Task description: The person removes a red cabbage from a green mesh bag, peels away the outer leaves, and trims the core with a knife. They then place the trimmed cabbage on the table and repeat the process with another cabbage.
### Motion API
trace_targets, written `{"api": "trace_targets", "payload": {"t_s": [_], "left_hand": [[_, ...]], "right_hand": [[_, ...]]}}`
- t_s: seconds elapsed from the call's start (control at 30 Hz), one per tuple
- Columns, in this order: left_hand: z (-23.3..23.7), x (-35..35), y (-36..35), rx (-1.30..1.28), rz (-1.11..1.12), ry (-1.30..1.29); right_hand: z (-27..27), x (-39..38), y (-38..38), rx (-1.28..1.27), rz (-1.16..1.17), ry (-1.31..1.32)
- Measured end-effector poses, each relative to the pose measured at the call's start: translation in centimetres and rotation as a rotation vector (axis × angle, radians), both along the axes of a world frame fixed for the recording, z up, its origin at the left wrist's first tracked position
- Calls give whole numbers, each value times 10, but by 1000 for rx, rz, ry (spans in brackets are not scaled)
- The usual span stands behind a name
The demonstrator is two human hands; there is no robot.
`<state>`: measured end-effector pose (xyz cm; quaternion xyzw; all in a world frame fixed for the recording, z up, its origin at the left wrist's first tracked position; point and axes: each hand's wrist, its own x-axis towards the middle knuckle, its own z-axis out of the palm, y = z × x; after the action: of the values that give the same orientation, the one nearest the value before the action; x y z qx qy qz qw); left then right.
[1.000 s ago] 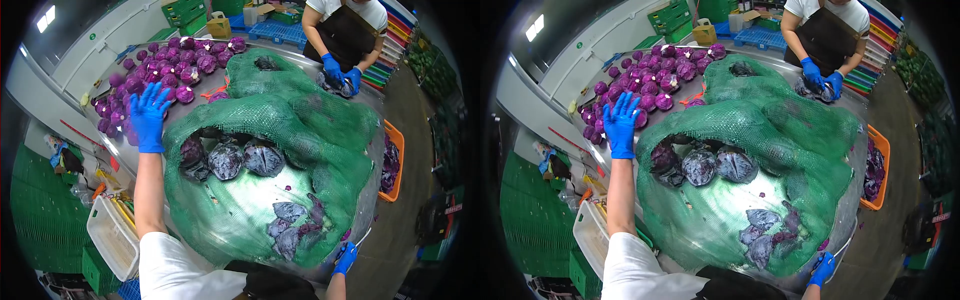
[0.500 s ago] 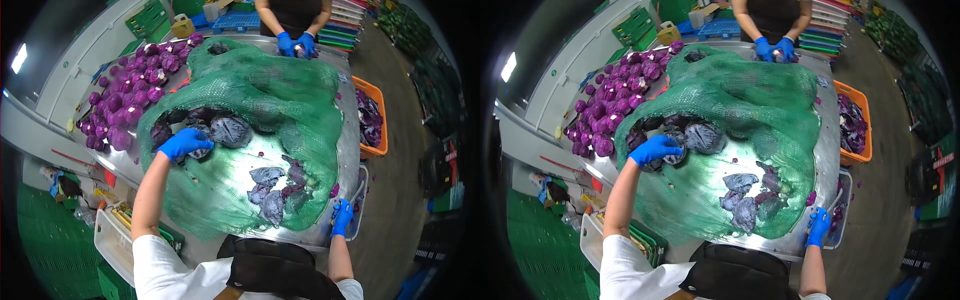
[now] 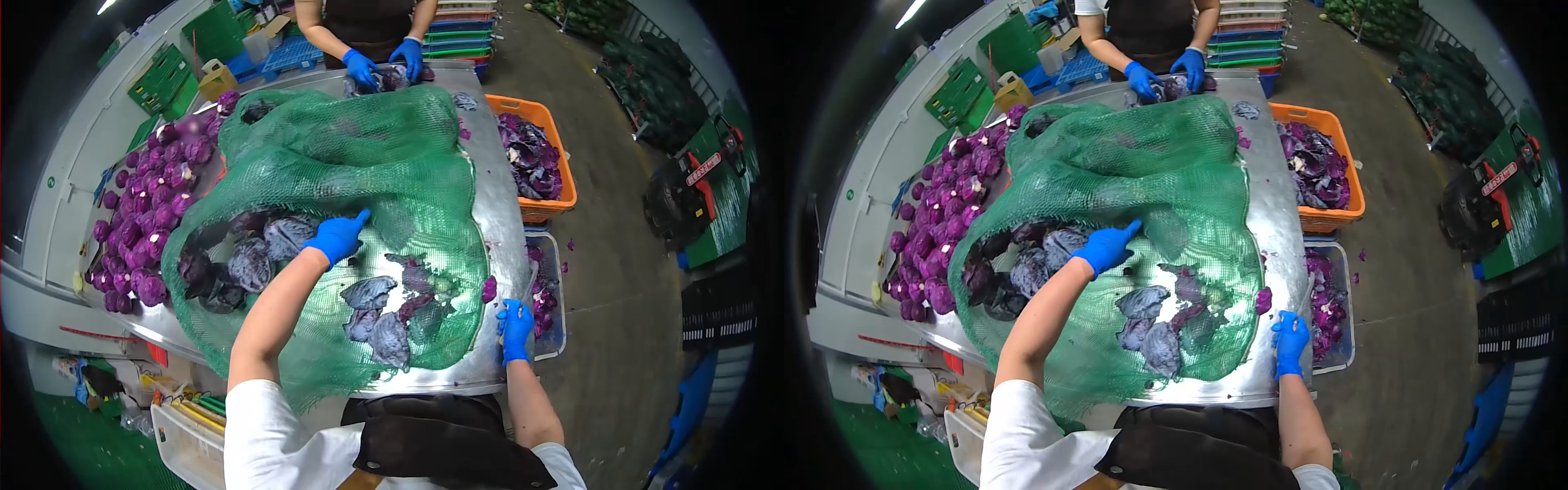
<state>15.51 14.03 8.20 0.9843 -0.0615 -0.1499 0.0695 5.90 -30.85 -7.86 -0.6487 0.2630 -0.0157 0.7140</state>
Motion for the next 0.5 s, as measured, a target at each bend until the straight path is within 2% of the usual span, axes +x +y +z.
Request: {"api": "trace_targets", "payload": {"t_s": [0.07, 0.13, 0.2, 0.23, 0.37, 0.4, 0.47, 0.5], "left_hand": [[-10, 34, 9, -255, -113, -265], [43, 48, -5, -225, -21, -538], [13, 79, 24, -278, -20, -767], [-6, 88, 38, -188, 69, -643], [-21, 75, 21, 66, 180, -382], [-37, 63, 12, 199, 104, -680], [-25, 27, -20, 170, 113, -635], [-25, 5, -32, 149, 26, -647]], "right_hand": [[-3, -1, 0, 3, 5, -5], [2, -2, 1, 25, 10, 8], [12, -2, 3, 14, 17, 33], [14, -1, 3, 7, 27, 37], [11, -3, 2, 15, 20, 58], [8, -5, 2, 26, 14, 73], [10, -7, 5, -2, 1, 71], [2, -8, 5, -3, -4, 55]]}}
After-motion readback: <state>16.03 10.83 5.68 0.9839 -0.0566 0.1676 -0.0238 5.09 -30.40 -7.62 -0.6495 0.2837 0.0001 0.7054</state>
